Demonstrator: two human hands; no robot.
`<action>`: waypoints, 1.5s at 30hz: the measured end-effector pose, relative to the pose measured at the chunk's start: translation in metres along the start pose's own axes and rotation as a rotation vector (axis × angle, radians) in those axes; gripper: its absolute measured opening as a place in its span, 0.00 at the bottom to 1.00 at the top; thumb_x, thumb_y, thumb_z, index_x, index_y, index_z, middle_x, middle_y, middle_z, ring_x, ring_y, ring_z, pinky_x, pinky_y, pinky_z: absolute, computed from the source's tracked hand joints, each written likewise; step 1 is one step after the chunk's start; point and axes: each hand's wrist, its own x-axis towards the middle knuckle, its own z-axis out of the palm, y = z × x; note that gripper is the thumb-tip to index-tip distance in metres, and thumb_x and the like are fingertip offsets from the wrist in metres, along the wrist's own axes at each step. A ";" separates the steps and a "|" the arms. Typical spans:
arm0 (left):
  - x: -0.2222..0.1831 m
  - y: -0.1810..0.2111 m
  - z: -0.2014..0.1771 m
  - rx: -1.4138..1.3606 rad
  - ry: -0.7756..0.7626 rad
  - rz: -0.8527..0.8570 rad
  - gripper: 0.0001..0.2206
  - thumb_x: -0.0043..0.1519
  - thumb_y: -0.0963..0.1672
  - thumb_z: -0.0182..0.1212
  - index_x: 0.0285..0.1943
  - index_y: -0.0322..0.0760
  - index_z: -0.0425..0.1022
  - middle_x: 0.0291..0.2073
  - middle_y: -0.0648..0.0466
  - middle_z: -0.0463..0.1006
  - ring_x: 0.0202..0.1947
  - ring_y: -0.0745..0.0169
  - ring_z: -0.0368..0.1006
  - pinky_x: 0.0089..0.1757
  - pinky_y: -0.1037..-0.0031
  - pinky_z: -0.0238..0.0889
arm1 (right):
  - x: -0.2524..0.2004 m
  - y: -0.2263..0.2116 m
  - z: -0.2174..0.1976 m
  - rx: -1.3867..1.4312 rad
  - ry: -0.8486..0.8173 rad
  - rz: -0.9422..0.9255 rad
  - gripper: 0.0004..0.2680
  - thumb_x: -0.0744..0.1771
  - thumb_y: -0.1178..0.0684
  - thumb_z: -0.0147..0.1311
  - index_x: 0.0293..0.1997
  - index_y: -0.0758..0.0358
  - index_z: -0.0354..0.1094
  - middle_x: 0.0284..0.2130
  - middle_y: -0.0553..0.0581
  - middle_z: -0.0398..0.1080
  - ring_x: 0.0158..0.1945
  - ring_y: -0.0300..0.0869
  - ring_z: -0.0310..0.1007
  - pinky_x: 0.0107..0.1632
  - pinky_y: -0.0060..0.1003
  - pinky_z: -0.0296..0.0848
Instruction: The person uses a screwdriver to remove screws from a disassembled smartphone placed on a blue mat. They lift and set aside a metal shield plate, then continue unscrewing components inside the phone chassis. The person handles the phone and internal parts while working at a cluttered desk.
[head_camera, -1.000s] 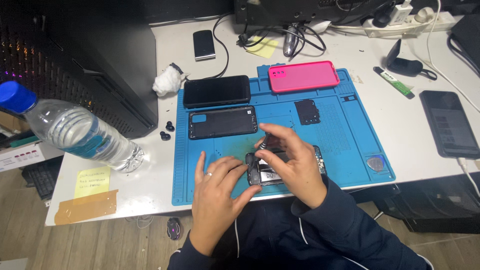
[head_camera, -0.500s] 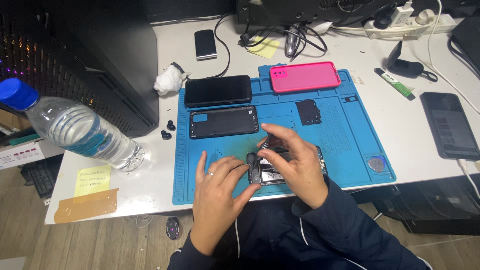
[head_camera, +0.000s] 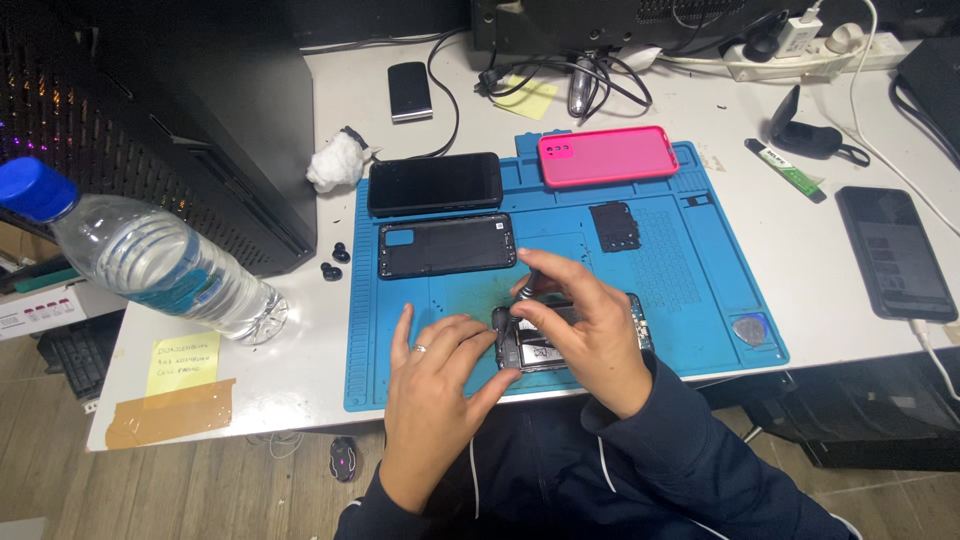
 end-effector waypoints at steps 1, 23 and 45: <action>0.000 0.000 0.000 0.000 0.000 -0.001 0.17 0.58 0.52 0.70 0.47 0.40 0.79 0.45 0.57 0.80 0.51 0.56 0.76 0.66 0.39 0.45 | 0.000 0.000 0.000 0.000 -0.001 0.000 0.17 0.67 0.55 0.62 0.63 0.57 0.65 0.41 0.54 0.78 0.44 0.38 0.79 0.52 0.33 0.81; 0.000 0.001 -0.001 -0.021 -0.004 0.001 0.17 0.59 0.52 0.69 0.47 0.39 0.79 0.45 0.56 0.80 0.51 0.57 0.76 0.67 0.39 0.43 | -0.003 0.001 0.000 0.103 -0.122 -0.118 0.15 0.70 0.61 0.51 0.66 0.56 0.64 0.46 0.59 0.75 0.59 0.51 0.73 0.75 0.52 0.61; -0.003 -0.002 0.004 -0.065 0.020 0.002 0.14 0.56 0.45 0.70 0.46 0.33 0.76 0.44 0.52 0.78 0.47 0.52 0.75 0.66 0.39 0.46 | -0.010 -0.002 0.025 0.154 -0.199 -0.335 0.15 0.69 0.59 0.58 0.63 0.64 0.63 0.44 0.60 0.75 0.42 0.46 0.77 0.75 0.62 0.63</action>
